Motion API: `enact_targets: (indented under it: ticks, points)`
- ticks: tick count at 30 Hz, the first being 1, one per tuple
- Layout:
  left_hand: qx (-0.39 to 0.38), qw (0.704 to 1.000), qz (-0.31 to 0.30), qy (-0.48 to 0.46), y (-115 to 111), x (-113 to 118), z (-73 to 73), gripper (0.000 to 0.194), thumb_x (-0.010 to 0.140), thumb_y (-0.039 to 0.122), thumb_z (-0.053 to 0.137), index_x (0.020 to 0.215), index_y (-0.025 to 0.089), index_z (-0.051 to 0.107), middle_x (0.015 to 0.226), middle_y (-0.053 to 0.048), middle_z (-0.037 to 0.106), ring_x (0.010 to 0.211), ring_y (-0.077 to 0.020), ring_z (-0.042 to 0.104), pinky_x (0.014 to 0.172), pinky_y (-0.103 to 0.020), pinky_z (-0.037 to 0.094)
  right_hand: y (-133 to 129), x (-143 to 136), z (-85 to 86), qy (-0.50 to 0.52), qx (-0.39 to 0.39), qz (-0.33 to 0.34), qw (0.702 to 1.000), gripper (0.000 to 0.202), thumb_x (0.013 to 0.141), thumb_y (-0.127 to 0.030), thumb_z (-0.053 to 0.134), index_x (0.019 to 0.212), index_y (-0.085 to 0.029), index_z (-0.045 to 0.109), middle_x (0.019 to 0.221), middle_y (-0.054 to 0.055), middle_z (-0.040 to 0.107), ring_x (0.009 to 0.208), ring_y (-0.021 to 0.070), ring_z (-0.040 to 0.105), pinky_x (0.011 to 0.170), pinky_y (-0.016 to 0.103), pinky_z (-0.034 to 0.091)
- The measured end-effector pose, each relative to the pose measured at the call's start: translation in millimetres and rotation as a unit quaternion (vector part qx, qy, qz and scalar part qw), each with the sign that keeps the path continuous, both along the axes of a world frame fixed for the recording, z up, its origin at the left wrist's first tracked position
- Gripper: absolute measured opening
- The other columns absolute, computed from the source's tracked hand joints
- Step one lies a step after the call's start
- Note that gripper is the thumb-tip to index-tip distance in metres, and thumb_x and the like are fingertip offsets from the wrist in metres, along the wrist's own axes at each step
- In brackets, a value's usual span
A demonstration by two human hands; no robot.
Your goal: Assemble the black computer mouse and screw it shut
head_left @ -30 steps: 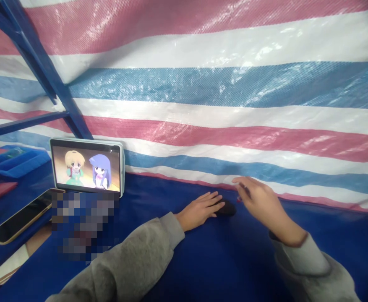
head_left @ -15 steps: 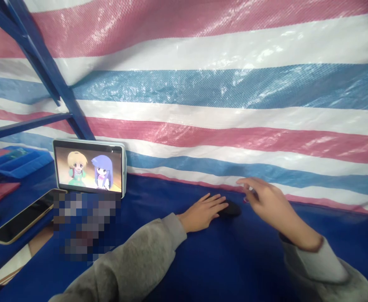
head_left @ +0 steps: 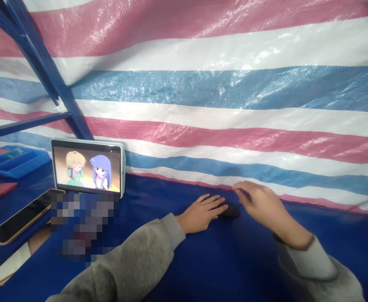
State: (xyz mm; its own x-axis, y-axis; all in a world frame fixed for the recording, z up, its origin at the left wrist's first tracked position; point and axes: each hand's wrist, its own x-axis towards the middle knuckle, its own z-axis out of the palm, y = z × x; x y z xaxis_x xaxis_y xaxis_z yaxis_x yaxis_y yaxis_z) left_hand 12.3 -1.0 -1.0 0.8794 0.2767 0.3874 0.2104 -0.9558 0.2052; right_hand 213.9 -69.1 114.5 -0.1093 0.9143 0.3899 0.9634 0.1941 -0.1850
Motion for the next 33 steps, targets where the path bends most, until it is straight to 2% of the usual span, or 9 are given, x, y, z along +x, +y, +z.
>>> enact_targets:
  ticks: [6,11,15,17,19,22,25,28,33]
  points:
    - [-0.008,1.000,0.002,-0.001,-0.7,-0.2,1.4,0.051,0.100,0.020,0.044,0.149,0.024,0.033,0.154,-0.007,0.037,0.144,-0.0199,0.031,0.118,-0.042,0.024,-0.2,2.3,-0.5,0.007,-0.019,0.020,1.000,0.033,0.077,-0.012,0.044,0.098,-0.023,0.066,0.094,0.003,0.071,0.077,0.0182,0.067,0.070,0.029,0.048]
    - [-0.007,1.000,0.002,0.001,-0.9,-0.5,1.9,0.052,0.098,0.019,0.046,0.148,0.024,0.033,0.153,-0.007,0.037,0.144,-0.0200,0.032,0.118,-0.042,0.024,1.4,5.3,-1.0,0.017,-0.014,-0.022,1.000,0.030,0.089,-0.021,0.038,0.099,-0.022,0.066,0.078,0.003,0.071,0.066,0.0191,0.066,0.065,0.031,0.048]
    - [-0.012,1.000,0.004,-0.002,-0.8,-0.8,2.6,0.052,0.098,0.019,0.045,0.149,0.025,0.032,0.153,-0.007,0.038,0.143,-0.0204,0.032,0.117,-0.042,0.025,0.9,6.4,-0.5,0.015,-0.006,-0.003,1.000,0.032,0.084,-0.016,0.040,0.103,-0.022,0.065,0.087,0.004,0.071,0.065,0.0171,0.066,0.064,0.029,0.048]
    - [-0.013,1.000,0.002,-0.002,-0.9,-0.8,2.7,0.052,0.098,0.019,0.045,0.149,0.025,0.032,0.153,-0.007,0.037,0.143,-0.0206,0.032,0.117,-0.042,0.025,0.5,6.1,-0.2,0.008,-0.009,-0.003,1.000,0.031,0.082,-0.015,0.041,0.099,-0.023,0.065,0.083,0.003,0.070,0.066,0.0176,0.066,0.064,0.029,0.047]
    - [-0.011,1.000,0.001,0.000,-1.0,-0.9,2.7,0.052,0.098,0.019,0.045,0.148,0.024,0.033,0.153,-0.007,0.037,0.143,-0.0207,0.032,0.118,-0.042,0.024,0.7,5.2,-0.4,0.004,-0.013,-0.023,1.000,0.028,0.085,-0.019,0.040,0.096,-0.023,0.066,0.078,0.003,0.070,0.066,0.0189,0.066,0.064,0.030,0.047]
    - [-0.008,1.000,0.001,0.002,-1.0,-1.0,2.4,0.051,0.099,0.019,0.045,0.148,0.023,0.034,0.154,-0.006,0.036,0.144,-0.0204,0.031,0.118,-0.042,0.024,1.6,3.4,-1.2,0.014,-0.017,-0.035,0.999,0.030,0.091,-0.024,0.036,0.098,-0.022,0.066,0.081,0.004,0.071,0.064,0.0187,0.066,0.065,0.031,0.047]
    - [-0.008,1.000,0.003,0.001,-0.9,-0.7,2.3,0.050,0.099,0.019,0.045,0.148,0.023,0.034,0.154,-0.006,0.036,0.144,-0.0200,0.031,0.118,-0.042,0.023,1.5,2.3,-1.5,0.012,-0.004,-0.024,1.000,0.030,0.089,-0.021,0.037,0.102,-0.022,0.065,0.088,0.005,0.072,0.065,0.0181,0.066,0.064,0.030,0.047]
    - [-0.008,1.000,0.000,-0.001,-1.0,-0.7,3.0,0.051,0.098,0.019,0.045,0.148,0.023,0.034,0.154,-0.006,0.037,0.144,-0.0200,0.031,0.118,-0.042,0.023,1.1,2.7,-1.9,0.002,-0.004,-0.015,1.000,0.030,0.088,-0.020,0.038,0.102,-0.022,0.065,0.086,0.005,0.071,0.069,0.0192,0.067,0.065,0.030,0.047]
    - [-0.010,1.000,-0.001,-0.003,-1.4,-1.5,4.7,0.050,0.099,0.019,0.044,0.148,0.023,0.035,0.153,-0.007,0.038,0.143,-0.0207,0.032,0.118,-0.042,0.023,2.7,3.0,-4.0,0.017,-0.021,-0.034,0.999,0.030,0.092,-0.024,0.038,0.105,-0.020,0.065,0.084,0.005,0.073,0.067,0.0193,0.067,0.064,0.030,0.048]
